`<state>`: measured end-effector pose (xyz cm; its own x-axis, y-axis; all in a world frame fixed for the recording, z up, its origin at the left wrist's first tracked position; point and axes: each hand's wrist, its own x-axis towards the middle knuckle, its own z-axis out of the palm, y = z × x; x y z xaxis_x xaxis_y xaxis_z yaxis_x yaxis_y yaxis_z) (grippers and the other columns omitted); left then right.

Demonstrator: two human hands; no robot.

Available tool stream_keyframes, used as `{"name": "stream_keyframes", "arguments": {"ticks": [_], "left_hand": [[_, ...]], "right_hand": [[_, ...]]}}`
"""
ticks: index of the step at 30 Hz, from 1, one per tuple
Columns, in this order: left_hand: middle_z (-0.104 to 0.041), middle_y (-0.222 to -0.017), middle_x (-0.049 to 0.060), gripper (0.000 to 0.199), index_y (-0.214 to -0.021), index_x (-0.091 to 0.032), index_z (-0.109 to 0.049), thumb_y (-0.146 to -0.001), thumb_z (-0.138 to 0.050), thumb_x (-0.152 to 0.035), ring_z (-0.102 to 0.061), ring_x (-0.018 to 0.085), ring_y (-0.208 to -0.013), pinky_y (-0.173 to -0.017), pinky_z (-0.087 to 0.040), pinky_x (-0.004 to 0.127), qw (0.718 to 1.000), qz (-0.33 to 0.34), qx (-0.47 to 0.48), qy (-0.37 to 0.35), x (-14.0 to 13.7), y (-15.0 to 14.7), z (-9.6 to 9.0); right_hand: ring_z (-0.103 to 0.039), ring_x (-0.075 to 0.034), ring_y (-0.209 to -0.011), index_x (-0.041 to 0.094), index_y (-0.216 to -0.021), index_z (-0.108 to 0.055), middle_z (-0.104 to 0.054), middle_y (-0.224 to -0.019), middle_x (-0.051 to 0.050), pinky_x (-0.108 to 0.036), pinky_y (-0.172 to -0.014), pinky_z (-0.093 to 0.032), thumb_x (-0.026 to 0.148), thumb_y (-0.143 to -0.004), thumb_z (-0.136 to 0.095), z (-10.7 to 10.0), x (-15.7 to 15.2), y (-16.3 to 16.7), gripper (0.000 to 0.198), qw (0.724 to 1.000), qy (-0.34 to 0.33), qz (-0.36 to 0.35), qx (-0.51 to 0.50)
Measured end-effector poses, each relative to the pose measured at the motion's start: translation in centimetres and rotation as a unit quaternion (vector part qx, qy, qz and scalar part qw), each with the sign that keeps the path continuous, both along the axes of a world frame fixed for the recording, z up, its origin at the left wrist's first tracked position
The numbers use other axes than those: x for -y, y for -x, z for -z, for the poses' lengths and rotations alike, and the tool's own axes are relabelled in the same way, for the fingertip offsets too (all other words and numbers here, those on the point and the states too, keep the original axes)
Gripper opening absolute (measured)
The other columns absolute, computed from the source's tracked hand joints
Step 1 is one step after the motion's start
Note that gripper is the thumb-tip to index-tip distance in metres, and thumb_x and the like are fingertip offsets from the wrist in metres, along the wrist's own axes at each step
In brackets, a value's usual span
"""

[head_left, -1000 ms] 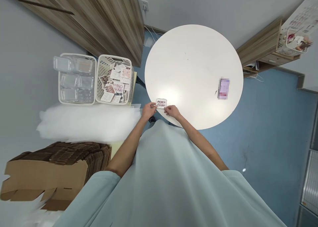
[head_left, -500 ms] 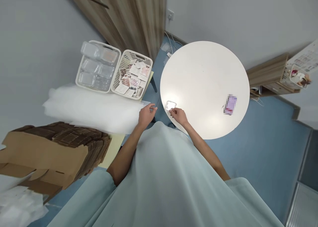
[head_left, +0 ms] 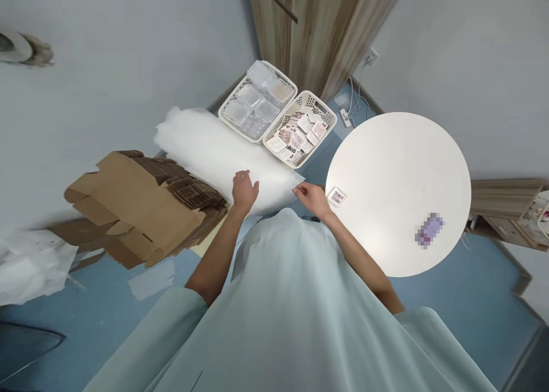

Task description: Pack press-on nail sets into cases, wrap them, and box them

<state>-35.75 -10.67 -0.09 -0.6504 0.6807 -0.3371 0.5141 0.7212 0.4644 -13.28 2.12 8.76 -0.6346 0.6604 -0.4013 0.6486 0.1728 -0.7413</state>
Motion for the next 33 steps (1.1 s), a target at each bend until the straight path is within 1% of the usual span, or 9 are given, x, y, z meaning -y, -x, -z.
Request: {"name": "stream_keyframes", "arguments": {"ticks": [3, 6, 12, 17, 22, 25, 29, 31, 33], "left_hand": [[-0.053, -0.148, 0.026, 0.05, -0.142, -0.009, -0.056, -0.095, -0.061, -0.024, -0.047, 0.041, -0.138, -0.114, -0.042, 0.051, 0.998, 0.033, -0.035, 0.047, -0.4, 0.3, 1.0], [-0.055, -0.144, 0.024, 0.046, -0.14, -0.011, -0.058, -0.096, -0.06, -0.026, -0.048, 0.04, -0.134, -0.111, -0.042, 0.049, 0.995, 0.049, -0.062, 0.059, -0.5, 0.4, 1.5], [-0.062, -0.132, 0.023, 0.041, -0.138, -0.011, -0.063, -0.1, -0.054, -0.024, -0.053, 0.04, -0.124, -0.104, -0.043, 0.049, 0.993, 0.076, -0.069, 0.05, 0.1, 0.6, 2.0], [-0.068, -0.121, 0.022, 0.035, -0.126, -0.013, -0.072, -0.102, -0.048, -0.022, -0.056, 0.04, -0.118, -0.1, -0.043, 0.051, 0.995, 0.088, -0.046, 0.027, 0.2, 0.7, 2.0], [-0.071, -0.114, 0.02, 0.037, -0.116, -0.017, -0.078, -0.105, -0.043, -0.025, -0.059, 0.038, -0.113, -0.098, -0.042, 0.05, 0.997, 0.071, -0.036, -0.011, 0.6, 0.4, 0.8], [-0.072, -0.114, 0.018, 0.039, -0.117, -0.018, -0.078, -0.106, -0.042, -0.026, -0.06, 0.036, -0.11, -0.097, -0.043, 0.048, 0.996, 0.053, -0.039, -0.059, 1.3, -0.1, -0.3], [-0.074, -0.109, 0.014, 0.033, -0.114, -0.02, -0.079, -0.106, -0.048, -0.029, -0.062, 0.033, -0.105, -0.097, -0.045, 0.046, 0.99, 0.018, -0.049, -0.132, 2.5, -0.9, -2.0], [-0.075, -0.105, 0.012, 0.026, -0.108, -0.022, -0.079, -0.104, -0.054, -0.029, -0.063, 0.032, -0.103, -0.096, -0.047, 0.044, 0.985, -0.001, -0.047, -0.167, 3.0, -1.4, -3.0], [-0.075, -0.101, 0.009, 0.019, -0.102, -0.024, -0.078, -0.102, -0.059, -0.028, -0.063, 0.03, -0.1, -0.095, -0.048, 0.043, 0.979, -0.016, -0.043, -0.197, 3.3, -1.9, -4.1]], "right_hand": [[-0.068, -0.02, -0.081, 0.023, -0.094, -0.075, -0.078, -0.091, -0.003, -0.03, -0.077, -0.048, 0.038, -0.1, -0.061, 0.1, 0.4, 2.0, 0.023, 1.0, -0.008, -0.026, 0.005], [-0.068, -0.019, -0.082, 0.023, -0.095, -0.076, -0.078, -0.091, -0.003, -0.029, -0.077, -0.048, 0.038, -0.101, -0.061, 0.2, 0.8, 3.1, 0.021, 0.999, -0.015, -0.037, 0.007], [-0.069, -0.019, -0.083, 0.024, -0.094, -0.076, -0.078, -0.09, -0.002, -0.029, -0.078, -0.049, 0.035, -0.1, -0.063, -0.1, 1.1, 4.2, 0.018, 0.999, -0.008, -0.037, 0.032], [-0.069, -0.02, -0.083, 0.025, -0.095, -0.075, -0.078, -0.09, -0.001, -0.03, -0.079, -0.049, 0.033, -0.1, -0.063, -0.6, 1.0, 5.0, 0.016, 0.998, -0.008, -0.043, 0.04], [-0.071, -0.02, -0.086, 0.024, -0.096, -0.074, -0.078, -0.094, -0.002, -0.031, -0.081, -0.051, 0.033, -0.101, -0.064, -0.9, 0.7, 5.8, 0.014, 0.998, -0.02, -0.053, 0.031], [-0.072, -0.021, -0.096, 0.023, -0.106, -0.074, -0.077, -0.109, -0.006, -0.033, -0.086, -0.054, 0.037, -0.102, -0.065, -0.7, 0.3, 6.4, 0.017, 0.998, -0.039, -0.053, 0.015], [-0.069, -0.026, -0.116, 0.021, -0.121, -0.072, -0.073, -0.128, -0.012, -0.038, -0.099, -0.054, 0.049, -0.101, -0.067, -0.4, -0.4, 7.8, 0.034, 0.996, -0.072, -0.051, 0.003], [-0.069, -0.027, -0.118, 0.02, -0.12, -0.072, -0.073, -0.129, -0.013, -0.039, -0.102, -0.052, 0.054, -0.101, -0.067, -0.3, -0.7, 8.8, 0.039, 0.996, -0.073, -0.058, 0.01], [-0.07, -0.027, -0.114, 0.02, -0.113, -0.073, -0.075, -0.121, -0.012, -0.038, -0.099, -0.051, 0.058, -0.099, -0.067, -0.3, -0.9, 9.8, 0.041, 0.996, -0.056, -0.067, 0.029]]}}
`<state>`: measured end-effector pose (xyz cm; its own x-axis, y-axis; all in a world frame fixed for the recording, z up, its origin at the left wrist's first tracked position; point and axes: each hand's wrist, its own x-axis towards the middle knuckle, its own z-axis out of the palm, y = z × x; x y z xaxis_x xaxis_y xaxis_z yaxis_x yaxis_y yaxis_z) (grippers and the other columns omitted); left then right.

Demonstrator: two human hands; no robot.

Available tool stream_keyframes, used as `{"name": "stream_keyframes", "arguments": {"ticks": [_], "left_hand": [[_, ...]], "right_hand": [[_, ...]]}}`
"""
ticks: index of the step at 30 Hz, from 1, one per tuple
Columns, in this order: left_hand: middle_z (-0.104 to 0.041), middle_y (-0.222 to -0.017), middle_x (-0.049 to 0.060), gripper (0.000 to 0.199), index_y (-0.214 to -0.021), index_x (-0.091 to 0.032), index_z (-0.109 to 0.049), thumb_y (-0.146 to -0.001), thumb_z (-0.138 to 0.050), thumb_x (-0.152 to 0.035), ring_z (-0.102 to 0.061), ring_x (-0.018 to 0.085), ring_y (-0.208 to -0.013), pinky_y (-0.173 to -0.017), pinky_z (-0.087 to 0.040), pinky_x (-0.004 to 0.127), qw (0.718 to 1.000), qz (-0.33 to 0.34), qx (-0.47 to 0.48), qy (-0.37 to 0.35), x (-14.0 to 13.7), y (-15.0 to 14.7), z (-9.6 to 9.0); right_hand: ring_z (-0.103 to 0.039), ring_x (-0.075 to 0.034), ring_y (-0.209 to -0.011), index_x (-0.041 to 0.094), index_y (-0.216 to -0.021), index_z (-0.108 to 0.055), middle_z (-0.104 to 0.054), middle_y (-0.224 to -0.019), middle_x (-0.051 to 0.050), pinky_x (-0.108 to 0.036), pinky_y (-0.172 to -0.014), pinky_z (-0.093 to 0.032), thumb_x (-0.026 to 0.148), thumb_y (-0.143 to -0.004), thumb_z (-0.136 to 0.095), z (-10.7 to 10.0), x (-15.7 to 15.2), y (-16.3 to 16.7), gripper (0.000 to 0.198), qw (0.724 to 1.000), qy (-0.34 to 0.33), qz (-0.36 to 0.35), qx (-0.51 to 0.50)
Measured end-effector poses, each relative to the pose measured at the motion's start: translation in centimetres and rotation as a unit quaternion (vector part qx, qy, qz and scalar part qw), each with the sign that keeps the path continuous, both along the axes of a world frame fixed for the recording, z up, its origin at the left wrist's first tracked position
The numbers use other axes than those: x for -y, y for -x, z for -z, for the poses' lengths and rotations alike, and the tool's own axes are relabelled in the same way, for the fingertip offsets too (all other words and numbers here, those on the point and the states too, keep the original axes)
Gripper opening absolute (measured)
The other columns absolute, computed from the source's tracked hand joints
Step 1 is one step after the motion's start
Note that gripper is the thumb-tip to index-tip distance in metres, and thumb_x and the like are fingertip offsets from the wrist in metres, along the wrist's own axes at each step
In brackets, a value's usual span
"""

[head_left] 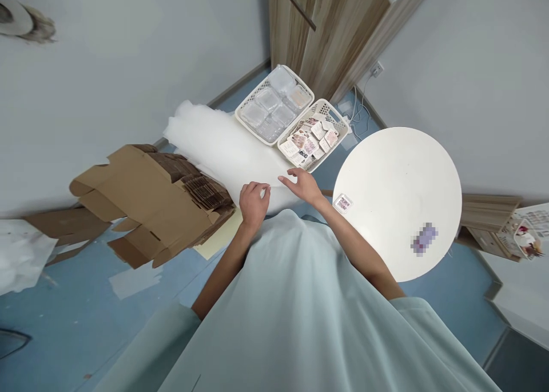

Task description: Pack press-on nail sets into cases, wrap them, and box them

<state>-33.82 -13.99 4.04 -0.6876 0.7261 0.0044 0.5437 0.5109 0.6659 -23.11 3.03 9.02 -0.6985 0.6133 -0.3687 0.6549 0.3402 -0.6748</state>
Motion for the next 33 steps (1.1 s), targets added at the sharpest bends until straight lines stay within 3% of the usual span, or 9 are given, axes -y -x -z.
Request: {"name": "stream_keyframes", "arguments": {"ticks": [5, 9, 12, 15, 18, 21, 24, 28, 33], "left_hand": [[-0.074, -0.096, 0.006, 0.008, -0.091, -0.025, -0.072, -0.096, -0.066, -0.022, -0.064, 0.027, -0.095, -0.09, -0.051, 0.042, 0.999, -0.004, 0.018, -0.052, 0.2, -1.5, -3.6], [-0.074, -0.1, 0.005, 0.004, -0.096, -0.025, -0.07, -0.095, -0.067, -0.026, -0.066, 0.026, -0.101, -0.099, -0.052, 0.042, 0.994, 0.031, 0.054, -0.091, 0.4, -2.7, -6.4], [-0.07, -0.13, 0.009, 0.025, -0.119, -0.024, -0.068, -0.097, -0.066, -0.036, -0.061, 0.027, -0.129, -0.116, -0.046, 0.046, 0.989, -0.011, 0.102, -0.107, 0.3, -3.3, -7.7], [-0.044, -0.164, 0.016, 0.056, -0.149, -0.024, -0.051, -0.1, -0.063, -0.049, -0.039, 0.029, -0.156, -0.128, -0.036, 0.048, 0.969, -0.142, 0.189, -0.073, -0.2, -3.6, -7.7], [-0.035, -0.171, 0.016, 0.073, -0.162, -0.027, -0.034, -0.102, -0.056, -0.061, -0.039, 0.03, -0.158, -0.121, -0.046, 0.045, 0.926, -0.183, 0.329, -0.019, -1.7, -3.7, -6.9], [-0.045, -0.167, 0.013, 0.074, -0.166, -0.034, -0.029, -0.103, -0.053, -0.064, -0.053, 0.028, -0.149, -0.108, -0.058, 0.038, 0.906, -0.114, 0.406, -0.029, -4.2, -4.6, -6.8], [-0.053, -0.161, 0.011, 0.077, -0.167, -0.035, -0.027, -0.101, -0.061, -0.056, -0.06, 0.027, -0.142, -0.106, -0.059, 0.038, 0.908, -0.039, 0.409, -0.086, -7.3, -6.7, -7.8], [-0.052, -0.163, 0.012, 0.085, -0.167, -0.032, -0.031, -0.094, -0.073, -0.043, -0.055, 0.032, -0.146, -0.112, -0.056, 0.044, 0.913, 0.065, 0.386, -0.118, -12.2, -10.8, -9.2], [-0.049, -0.164, 0.011, 0.085, -0.164, -0.025, -0.039, -0.087, -0.076, -0.031, -0.048, 0.033, -0.152, -0.121, -0.047, 0.046, 0.903, 0.211, 0.351, -0.129, -19.2, -17.2, -9.0]], "right_hand": [[-0.066, -0.021, -0.082, 0.021, -0.092, -0.067, -0.071, -0.085, -0.002, -0.03, -0.077, -0.046, 0.051, -0.095, -0.069, -0.7, 0.1, 1.8, 0.031, 0.999, 0.034, -0.008, 0.01], [-0.061, -0.016, -0.068, 0.023, -0.098, -0.063, -0.069, -0.08, 0.003, -0.028, -0.073, -0.044, 0.041, -0.1, -0.057, -3.1, 0.4, 1.1, 0.019, 0.994, 0.069, -0.029, -0.083], [-0.061, -0.017, -0.067, 0.024, -0.104, -0.063, -0.069, -0.082, 0.002, -0.027, -0.072, -0.044, 0.046, -0.101, -0.055, -5.9, 0.2, -0.8, 0.023, 0.993, 0.048, -0.03, -0.104], [-0.06, -0.018, -0.069, 0.023, -0.107, -0.065, -0.071, -0.086, 0.0, -0.027, -0.072, -0.045, 0.047, -0.103, -0.055, -8.7, -0.4, -3.7, 0.026, 0.994, 0.032, -0.008, -0.107], [-0.062, -0.019, -0.073, 0.023, -0.107, -0.067, -0.072, -0.092, -0.001, -0.028, -0.074, -0.047, 0.051, -0.104, -0.055, -10.7, -1.3, -7.3, 0.03, 0.99, 0.006, 0.049, -0.13], [-0.062, -0.02, -0.08, 0.023, -0.105, -0.068, -0.071, -0.096, -0.002, -0.029, -0.074, -0.049, 0.054, -0.103, -0.056, -11.8, -2.0, -11.6, 0.033, 0.98, -0.016, 0.127, -0.151], [-0.061, -0.02, -0.079, 0.024, -0.103, -0.068, -0.07, -0.092, -0.002, -0.029, -0.07, -0.048, 0.056, -0.102, -0.058, -12.0, -2.5, -16.5, 0.034, 0.965, -0.021, 0.209, -0.154], [-0.061, -0.02, -0.08, 0.025, -0.099, -0.067, -0.07, -0.092, -0.002, -0.03, -0.07, -0.048, 0.055, -0.1, -0.062, -11.3, -2.3, -23.8, 0.03, 0.93, -0.037, 0.315, -0.186], [-0.062, -0.019, -0.076, 0.025, -0.096, -0.065, -0.07, -0.088, -0.002, -0.03, -0.066, -0.049, 0.055, -0.096, -0.067, -9.9, -0.8, -32.9, 0.03, 0.877, -0.028, 0.43, -0.215]]}}
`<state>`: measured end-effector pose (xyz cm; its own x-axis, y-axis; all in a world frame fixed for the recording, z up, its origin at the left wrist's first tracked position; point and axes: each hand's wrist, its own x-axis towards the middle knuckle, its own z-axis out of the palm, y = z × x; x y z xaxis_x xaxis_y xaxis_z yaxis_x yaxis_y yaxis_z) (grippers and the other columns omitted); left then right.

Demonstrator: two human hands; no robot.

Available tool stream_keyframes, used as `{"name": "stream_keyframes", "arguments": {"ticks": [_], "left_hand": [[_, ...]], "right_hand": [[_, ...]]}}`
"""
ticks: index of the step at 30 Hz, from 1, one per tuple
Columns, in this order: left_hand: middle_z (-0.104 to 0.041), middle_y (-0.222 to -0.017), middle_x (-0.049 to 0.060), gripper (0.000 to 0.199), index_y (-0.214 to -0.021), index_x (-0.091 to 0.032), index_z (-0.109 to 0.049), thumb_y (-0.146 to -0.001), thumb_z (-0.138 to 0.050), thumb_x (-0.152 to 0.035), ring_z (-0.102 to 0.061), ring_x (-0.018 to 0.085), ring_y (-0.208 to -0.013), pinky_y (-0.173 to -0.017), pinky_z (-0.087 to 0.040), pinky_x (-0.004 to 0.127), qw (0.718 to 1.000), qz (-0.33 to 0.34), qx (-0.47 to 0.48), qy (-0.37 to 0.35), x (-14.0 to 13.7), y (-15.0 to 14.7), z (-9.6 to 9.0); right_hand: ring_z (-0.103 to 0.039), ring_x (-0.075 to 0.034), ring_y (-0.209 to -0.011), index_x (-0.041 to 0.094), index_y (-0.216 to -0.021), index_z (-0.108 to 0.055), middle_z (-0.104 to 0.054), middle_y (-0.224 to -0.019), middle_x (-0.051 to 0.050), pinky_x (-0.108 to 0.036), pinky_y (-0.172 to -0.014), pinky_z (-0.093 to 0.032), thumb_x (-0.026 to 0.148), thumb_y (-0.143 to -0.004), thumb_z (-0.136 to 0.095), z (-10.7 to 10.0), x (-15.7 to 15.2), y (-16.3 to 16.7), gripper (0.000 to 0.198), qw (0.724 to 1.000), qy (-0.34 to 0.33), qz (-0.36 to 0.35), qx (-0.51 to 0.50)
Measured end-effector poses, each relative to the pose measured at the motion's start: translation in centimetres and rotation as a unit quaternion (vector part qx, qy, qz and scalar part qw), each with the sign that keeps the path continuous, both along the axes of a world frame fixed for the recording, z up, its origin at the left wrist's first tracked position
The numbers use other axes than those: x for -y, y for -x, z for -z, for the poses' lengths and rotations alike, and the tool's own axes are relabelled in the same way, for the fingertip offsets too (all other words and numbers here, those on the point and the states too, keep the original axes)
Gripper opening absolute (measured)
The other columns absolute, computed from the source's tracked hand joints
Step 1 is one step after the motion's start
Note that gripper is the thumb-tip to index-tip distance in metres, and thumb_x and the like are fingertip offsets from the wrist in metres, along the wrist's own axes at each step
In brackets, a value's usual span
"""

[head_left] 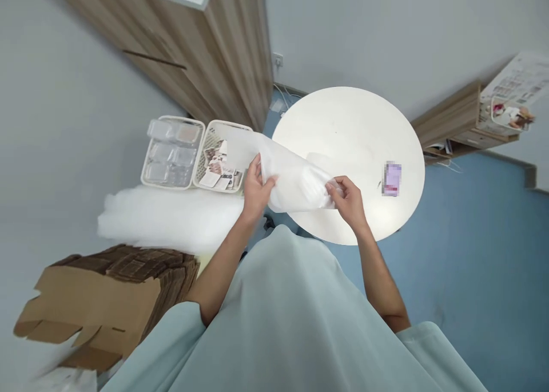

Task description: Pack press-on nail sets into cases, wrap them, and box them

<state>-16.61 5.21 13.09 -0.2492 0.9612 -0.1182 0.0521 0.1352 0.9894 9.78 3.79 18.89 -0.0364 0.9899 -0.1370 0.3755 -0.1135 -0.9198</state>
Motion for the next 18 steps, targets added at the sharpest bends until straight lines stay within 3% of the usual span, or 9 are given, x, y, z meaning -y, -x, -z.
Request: {"name": "stream_keyframes", "arguments": {"ticks": [4, 8, 13, 18], "left_hand": [[-0.052, -0.162, 0.011, 0.085, -0.164, -0.028, -0.04, -0.085, -0.07, -0.021, -0.046, 0.034, -0.154, -0.12, -0.047, 0.05, 0.994, 0.102, -0.04, -0.019, -5.1, -6.2, 0.5], [-0.051, -0.161, 0.012, 0.088, -0.166, -0.03, -0.038, -0.083, -0.065, -0.014, -0.045, 0.035, -0.154, -0.118, -0.048, 0.054, 0.984, 0.167, -0.042, -0.037, -9.1, -12.3, 1.2], [-0.048, -0.162, 0.013, 0.093, -0.167, -0.029, -0.035, -0.08, -0.066, -0.013, -0.048, 0.036, -0.15, -0.112, -0.053, 0.055, 0.985, 0.167, -0.047, -0.018, -12.3, -17.2, 2.8], [-0.05, -0.16, 0.018, 0.096, -0.169, -0.024, -0.029, -0.083, -0.072, -0.019, -0.057, 0.035, -0.14, -0.102, -0.061, 0.049, 0.99, 0.116, -0.057, 0.065, -12.1, -17.5, 3.9]], "right_hand": [[-0.063, -0.017, -0.064, 0.025, -0.097, -0.063, -0.072, -0.087, -0.002, -0.029, -0.055, -0.048, 0.06, -0.094, -0.069, 1.7, 2.2, -5.9, 0.035, 0.996, 0.055, 0.067, -0.036], [-0.066, -0.016, -0.055, 0.026, -0.096, -0.058, -0.071, -0.083, 0.0, -0.026, -0.045, -0.046, 0.064, -0.09, -0.07, 3.9, 4.1, -9.9, 0.041, 0.984, 0.11, 0.106, -0.095], [-0.07, -0.017, -0.055, 0.026, -0.098, -0.055, -0.069, -0.078, 0.003, -0.025, -0.044, -0.048, 0.068, -0.087, -0.07, 6.5, 4.7, -12.2, 0.046, 0.968, 0.149, 0.125, -0.16], [-0.07, -0.016, -0.06, 0.026, -0.097, -0.055, -0.068, -0.078, 0.003, -0.025, -0.051, -0.052, 0.069, -0.088, -0.069, 8.1, 2.7, -12.9, 0.047, 0.961, 0.142, 0.142, -0.189]]}}
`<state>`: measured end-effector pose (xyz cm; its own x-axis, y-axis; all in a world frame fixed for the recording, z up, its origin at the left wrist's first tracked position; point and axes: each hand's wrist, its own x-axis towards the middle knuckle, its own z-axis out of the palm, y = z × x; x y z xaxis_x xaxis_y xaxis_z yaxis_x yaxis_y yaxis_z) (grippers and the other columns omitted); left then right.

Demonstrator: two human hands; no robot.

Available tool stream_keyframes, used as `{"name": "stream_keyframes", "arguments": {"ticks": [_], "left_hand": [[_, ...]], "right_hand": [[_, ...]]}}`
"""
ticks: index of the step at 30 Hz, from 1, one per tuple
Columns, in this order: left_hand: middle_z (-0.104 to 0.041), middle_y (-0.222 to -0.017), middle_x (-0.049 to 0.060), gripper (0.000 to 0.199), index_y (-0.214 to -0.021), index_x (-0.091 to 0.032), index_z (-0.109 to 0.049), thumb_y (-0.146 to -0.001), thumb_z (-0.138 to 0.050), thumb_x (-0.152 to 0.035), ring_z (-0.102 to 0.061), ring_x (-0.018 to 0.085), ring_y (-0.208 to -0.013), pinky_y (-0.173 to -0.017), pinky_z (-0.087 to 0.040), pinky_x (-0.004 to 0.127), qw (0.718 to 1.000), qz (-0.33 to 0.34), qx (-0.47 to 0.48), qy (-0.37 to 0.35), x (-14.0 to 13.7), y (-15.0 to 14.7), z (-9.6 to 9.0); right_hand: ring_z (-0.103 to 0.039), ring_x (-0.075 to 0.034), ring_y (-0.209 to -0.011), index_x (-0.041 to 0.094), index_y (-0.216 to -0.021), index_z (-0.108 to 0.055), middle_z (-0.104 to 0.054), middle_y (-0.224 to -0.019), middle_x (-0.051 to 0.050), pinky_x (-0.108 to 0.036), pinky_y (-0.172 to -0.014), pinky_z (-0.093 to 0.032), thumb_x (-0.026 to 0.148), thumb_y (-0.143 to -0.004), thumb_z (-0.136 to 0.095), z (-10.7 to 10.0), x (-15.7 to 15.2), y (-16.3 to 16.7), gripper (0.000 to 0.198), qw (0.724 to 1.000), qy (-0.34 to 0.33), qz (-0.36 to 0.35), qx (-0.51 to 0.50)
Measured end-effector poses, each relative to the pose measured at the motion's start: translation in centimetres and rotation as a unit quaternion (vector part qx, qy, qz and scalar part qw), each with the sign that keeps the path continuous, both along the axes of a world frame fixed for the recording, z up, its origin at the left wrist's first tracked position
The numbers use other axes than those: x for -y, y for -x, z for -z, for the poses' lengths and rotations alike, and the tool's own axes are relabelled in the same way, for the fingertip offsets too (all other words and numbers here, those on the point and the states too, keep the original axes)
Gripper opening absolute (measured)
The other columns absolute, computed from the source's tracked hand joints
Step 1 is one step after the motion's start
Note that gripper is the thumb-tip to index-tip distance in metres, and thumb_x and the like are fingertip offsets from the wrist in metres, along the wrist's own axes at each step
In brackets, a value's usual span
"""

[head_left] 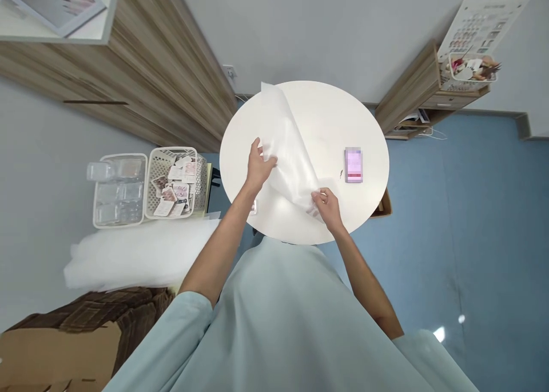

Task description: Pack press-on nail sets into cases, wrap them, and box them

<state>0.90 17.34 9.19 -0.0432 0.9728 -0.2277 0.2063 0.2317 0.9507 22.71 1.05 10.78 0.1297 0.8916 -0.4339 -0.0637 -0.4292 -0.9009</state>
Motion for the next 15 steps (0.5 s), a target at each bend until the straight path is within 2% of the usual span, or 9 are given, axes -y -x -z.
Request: {"name": "stream_keyframes", "arguments": {"ticks": [4, 8, 15], "left_hand": [[-0.05, -0.16, 0.023, 0.094, -0.167, -0.02, -0.032, -0.086, -0.078, -0.028, -0.064, 0.033, -0.132, -0.096, -0.064, 0.042, 0.996, -0.057, 0.002, 0.073, 2.7, 1.3, 0.3], [-0.047, -0.161, 0.028, 0.088, -0.163, -0.016, -0.038, -0.09, -0.08, -0.04, -0.068, 0.03, -0.128, -0.095, -0.064, 0.038, 0.983, -0.09, 0.001, 0.158, 6.1, 2.9, 0.7], [-0.069, -0.138, 0.02, 0.08, -0.154, -0.02, -0.051, -0.085, -0.086, -0.044, -0.076, 0.026, -0.109, -0.092, -0.062, 0.037, 0.963, -0.064, 0.013, 0.262, 10.5, 4.7, 3.2]], "right_hand": [[-0.071, -0.016, -0.061, 0.025, -0.099, -0.054, -0.067, -0.077, 0.003, -0.025, -0.053, -0.053, 0.072, -0.085, -0.071, 1.4, -2.7, -0.1, 0.051, 1.0, 0.003, 0.007, -0.029], [-0.07, -0.015, -0.061, 0.025, -0.099, -0.056, -0.068, -0.077, 0.004, -0.024, -0.053, -0.051, 0.071, -0.08, -0.076, 3.6, -5.4, 0.1, 0.053, 0.998, 0.028, -0.001, -0.062], [-0.069, -0.014, -0.059, 0.023, -0.094, -0.057, -0.07, -0.079, 0.002, -0.023, -0.052, -0.048, 0.063, -0.077, -0.081, 7.7, -9.8, 0.5, 0.05, 0.995, 0.073, 0.021, -0.062]]}}
